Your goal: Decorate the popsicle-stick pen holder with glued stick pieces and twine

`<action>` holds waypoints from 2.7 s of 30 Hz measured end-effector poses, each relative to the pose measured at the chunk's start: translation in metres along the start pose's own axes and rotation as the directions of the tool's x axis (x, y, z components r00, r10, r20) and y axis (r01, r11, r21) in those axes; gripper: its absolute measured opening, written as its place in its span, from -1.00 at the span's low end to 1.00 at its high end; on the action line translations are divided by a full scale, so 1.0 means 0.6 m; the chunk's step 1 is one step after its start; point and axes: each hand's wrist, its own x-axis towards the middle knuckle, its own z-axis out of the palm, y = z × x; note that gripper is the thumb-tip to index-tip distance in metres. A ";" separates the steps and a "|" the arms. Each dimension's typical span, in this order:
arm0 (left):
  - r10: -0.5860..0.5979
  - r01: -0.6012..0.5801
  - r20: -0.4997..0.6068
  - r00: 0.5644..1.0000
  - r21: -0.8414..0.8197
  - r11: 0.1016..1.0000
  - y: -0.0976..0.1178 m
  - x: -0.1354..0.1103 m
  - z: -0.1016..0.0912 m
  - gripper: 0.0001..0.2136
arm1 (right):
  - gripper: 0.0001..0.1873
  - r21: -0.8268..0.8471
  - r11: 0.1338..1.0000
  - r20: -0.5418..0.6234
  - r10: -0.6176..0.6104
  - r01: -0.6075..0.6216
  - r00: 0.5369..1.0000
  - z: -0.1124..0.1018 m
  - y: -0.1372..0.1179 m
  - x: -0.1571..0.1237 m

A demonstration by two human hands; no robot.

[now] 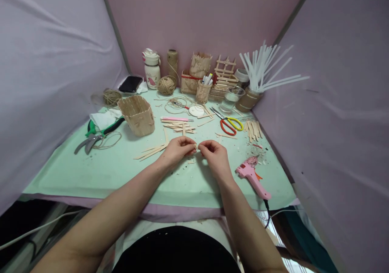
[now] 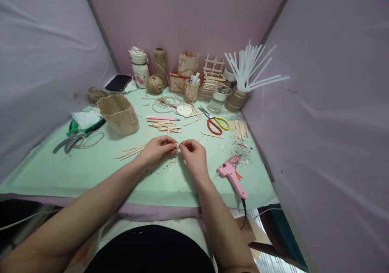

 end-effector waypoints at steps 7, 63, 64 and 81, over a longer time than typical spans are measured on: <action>-0.019 0.018 -0.019 1.000 -0.046 0.999 0.000 0.001 -0.003 -0.81 | -0.83 -0.536 0.831 0.176 -0.066 0.152 0.982 -0.026 -0.015 -0.021; 0.061 -0.061 0.007 0.998 0.055 0.997 0.006 -0.002 -0.009 -0.78 | -0.53 -0.248 0.961 -0.033 -0.136 0.124 0.990 -0.089 0.028 -0.134; 0.062 -0.062 0.007 0.998 0.059 0.996 0.006 -0.002 -0.010 -0.78 | -0.52 -0.246 0.961 -0.033 -0.136 0.124 0.990 -0.089 0.027 -0.134; 0.062 -0.063 0.014 0.998 0.084 0.994 0.003 0.001 -0.010 -0.81 | -0.55 -0.277 0.950 -0.019 -0.154 0.143 0.988 -0.090 0.027 -0.132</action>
